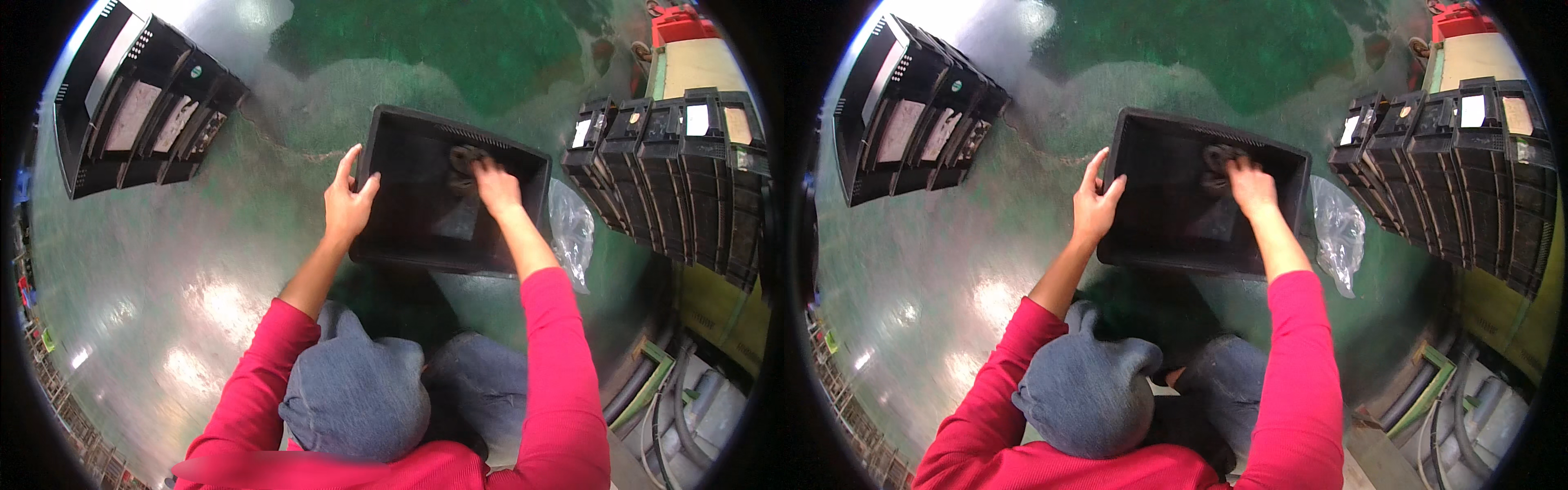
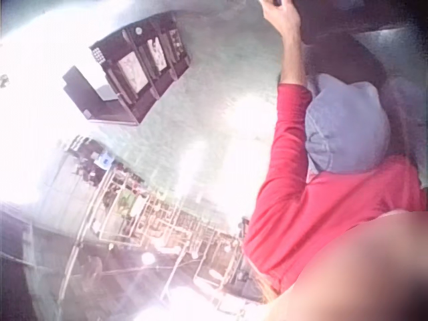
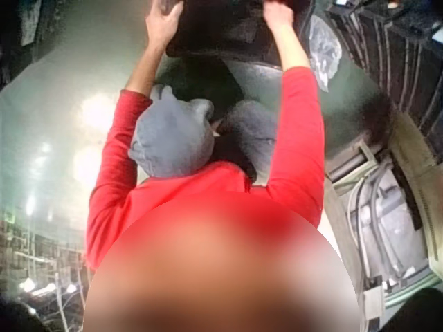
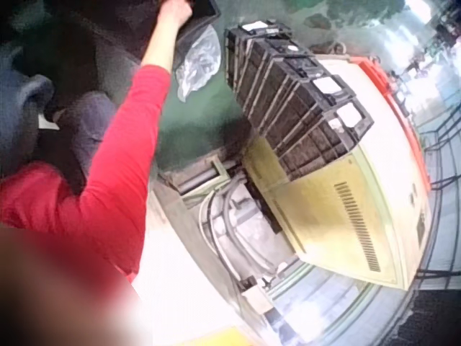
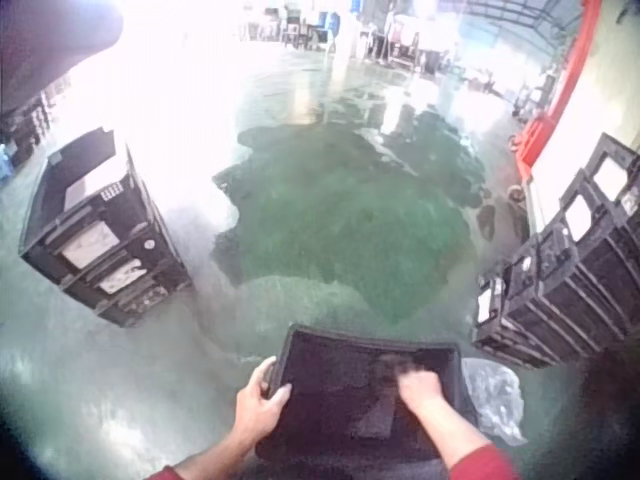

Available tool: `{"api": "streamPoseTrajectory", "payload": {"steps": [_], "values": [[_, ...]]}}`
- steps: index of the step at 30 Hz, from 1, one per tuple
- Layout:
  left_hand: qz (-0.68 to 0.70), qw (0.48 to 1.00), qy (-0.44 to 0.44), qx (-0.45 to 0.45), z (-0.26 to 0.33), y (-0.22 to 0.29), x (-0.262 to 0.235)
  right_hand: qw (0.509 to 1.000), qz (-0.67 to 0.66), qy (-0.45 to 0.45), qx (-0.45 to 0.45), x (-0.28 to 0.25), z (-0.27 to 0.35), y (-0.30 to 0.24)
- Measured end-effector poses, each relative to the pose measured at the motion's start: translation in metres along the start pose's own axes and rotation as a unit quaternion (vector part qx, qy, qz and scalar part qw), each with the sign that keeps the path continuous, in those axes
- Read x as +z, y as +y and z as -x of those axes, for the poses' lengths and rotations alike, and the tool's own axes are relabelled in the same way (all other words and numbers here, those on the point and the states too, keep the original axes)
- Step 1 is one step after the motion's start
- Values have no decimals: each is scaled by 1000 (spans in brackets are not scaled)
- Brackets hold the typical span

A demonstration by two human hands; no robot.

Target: The person sits on the factory floor and wipes the inside of black plastic crates with a cloth. They place a white sheet of paper inside each cleaned crate and stack them.

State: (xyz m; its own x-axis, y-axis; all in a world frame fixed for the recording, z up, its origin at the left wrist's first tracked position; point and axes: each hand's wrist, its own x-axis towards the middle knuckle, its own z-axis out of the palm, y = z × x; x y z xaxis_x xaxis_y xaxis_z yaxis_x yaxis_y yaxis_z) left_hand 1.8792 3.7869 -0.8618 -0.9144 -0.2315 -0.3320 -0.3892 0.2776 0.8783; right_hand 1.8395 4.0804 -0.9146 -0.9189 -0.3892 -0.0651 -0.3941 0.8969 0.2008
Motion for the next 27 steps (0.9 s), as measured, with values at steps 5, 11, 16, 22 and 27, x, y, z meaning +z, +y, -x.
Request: {"api": "streamPoseTrajectory", "payload": {"steps": [5, 11, 16, 22, 27], "values": [[-20, 1000, 0, 10, 1, 3, -1, 981, 58, -183, -14, -4, 44, 11], [6, 1000, 16, 8, 2, -2, 8, 910, -326, -251, 48, -46, 28, -116], [5, 1000, -15, 1, 0, 9, 5, 900, -312, -302, -33, -14, -29, -159], [25, 992, 23, 119, 1, -10, 17, 933, -244, -175, 197, -2, 60, 14], [-12, 997, 11, 77, 6, -11, 12, 906, -201, -116, 353, 8, 43, -19]]}}
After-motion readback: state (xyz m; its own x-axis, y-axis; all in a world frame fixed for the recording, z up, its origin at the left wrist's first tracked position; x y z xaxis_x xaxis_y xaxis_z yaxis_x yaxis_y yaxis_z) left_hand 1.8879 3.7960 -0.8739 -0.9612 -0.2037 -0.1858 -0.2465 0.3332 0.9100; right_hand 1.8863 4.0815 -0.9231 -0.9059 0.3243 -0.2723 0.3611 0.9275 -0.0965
